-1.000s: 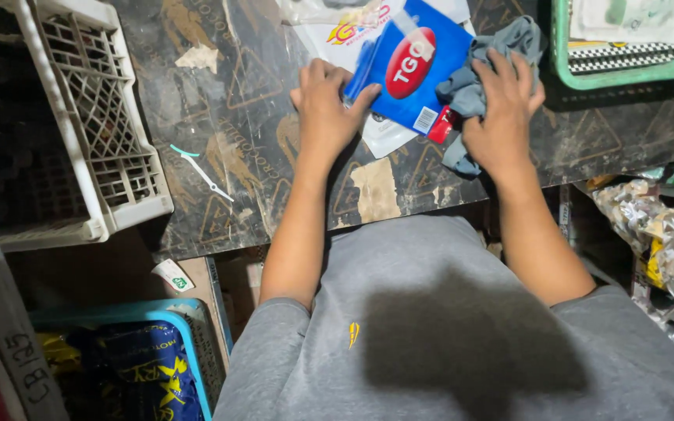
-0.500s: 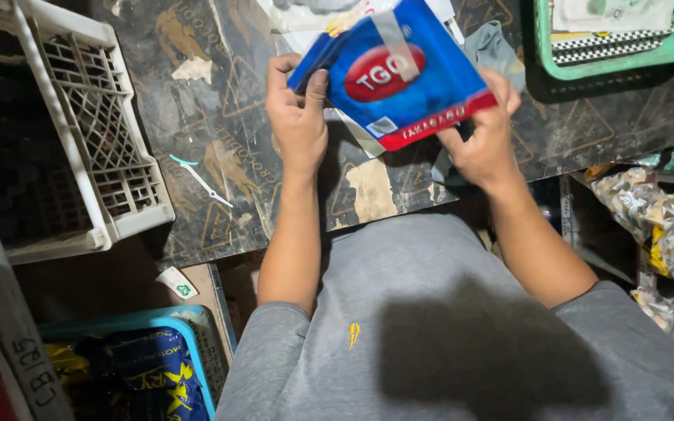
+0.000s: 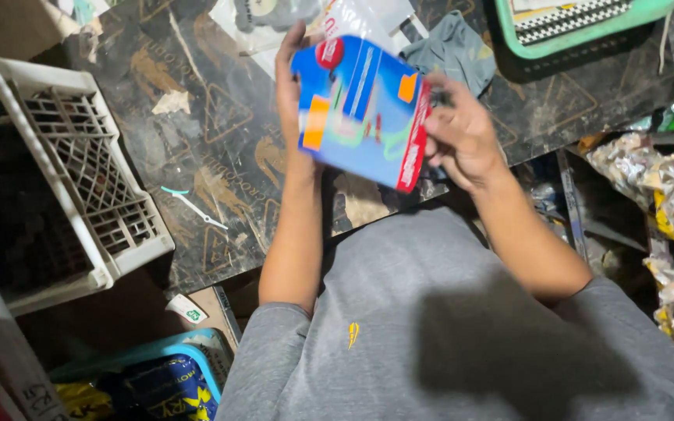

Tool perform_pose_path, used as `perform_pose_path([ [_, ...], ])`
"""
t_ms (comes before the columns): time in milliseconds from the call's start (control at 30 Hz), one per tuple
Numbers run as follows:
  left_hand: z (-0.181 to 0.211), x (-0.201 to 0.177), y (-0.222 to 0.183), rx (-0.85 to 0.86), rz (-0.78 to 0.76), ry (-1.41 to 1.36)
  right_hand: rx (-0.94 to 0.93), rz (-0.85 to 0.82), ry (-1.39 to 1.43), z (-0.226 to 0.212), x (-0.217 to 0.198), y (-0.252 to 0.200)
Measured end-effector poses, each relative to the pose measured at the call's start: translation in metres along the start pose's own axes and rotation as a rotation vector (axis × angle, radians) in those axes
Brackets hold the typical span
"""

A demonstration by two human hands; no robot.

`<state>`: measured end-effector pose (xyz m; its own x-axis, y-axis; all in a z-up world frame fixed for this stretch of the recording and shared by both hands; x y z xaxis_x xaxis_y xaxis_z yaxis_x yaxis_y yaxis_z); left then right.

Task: Cleaning and sorting through various motorcycle engine gaskets and parts packaging on a workbench.

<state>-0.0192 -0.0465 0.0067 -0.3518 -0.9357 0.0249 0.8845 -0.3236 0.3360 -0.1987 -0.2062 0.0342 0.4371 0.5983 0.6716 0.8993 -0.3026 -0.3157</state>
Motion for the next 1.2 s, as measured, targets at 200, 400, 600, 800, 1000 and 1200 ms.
perform_pose_path([
  [200, -0.016, 0.025, -0.009, -0.407, -0.147, -0.567, -0.271, 0.301, -0.162, -0.008, -0.019, -0.015],
  [400, 0.008, 0.061, -0.006, -0.779, -0.098, -0.680, -0.345, 0.495, -0.205, -0.006, -0.044, -0.027],
  [600, 0.030, 0.089, 0.010, -0.387, -0.261, -0.137, -0.268, 0.500, -0.179, -0.014, -0.057, -0.031],
  [800, 0.037, 0.109, 0.024, -0.371, -0.433, -0.026, -0.371, 0.584, -0.127, -0.036, -0.070, -0.031],
  [1000, 0.026, 0.121, 0.027, -0.438, -0.675, -0.422, -0.495, 0.583, -0.230, -0.067, -0.073, -0.025],
  [1200, 0.032, 0.119, 0.025, -0.387, -0.691, -0.246, -0.593, 0.524, -0.206, -0.075, -0.074, -0.019],
])
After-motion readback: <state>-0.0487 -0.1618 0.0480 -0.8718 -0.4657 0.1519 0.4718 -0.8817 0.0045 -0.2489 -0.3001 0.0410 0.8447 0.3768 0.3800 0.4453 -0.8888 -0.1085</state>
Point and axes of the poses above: each hand's wrist, its own y-axis towards the middle knuckle, its own x-axis out of the palm, z = x × y, the point moved 2 cm from there along y, towards the middle knuckle, and after that the axes turned 5 degrees about z, right-handed, at the moved point
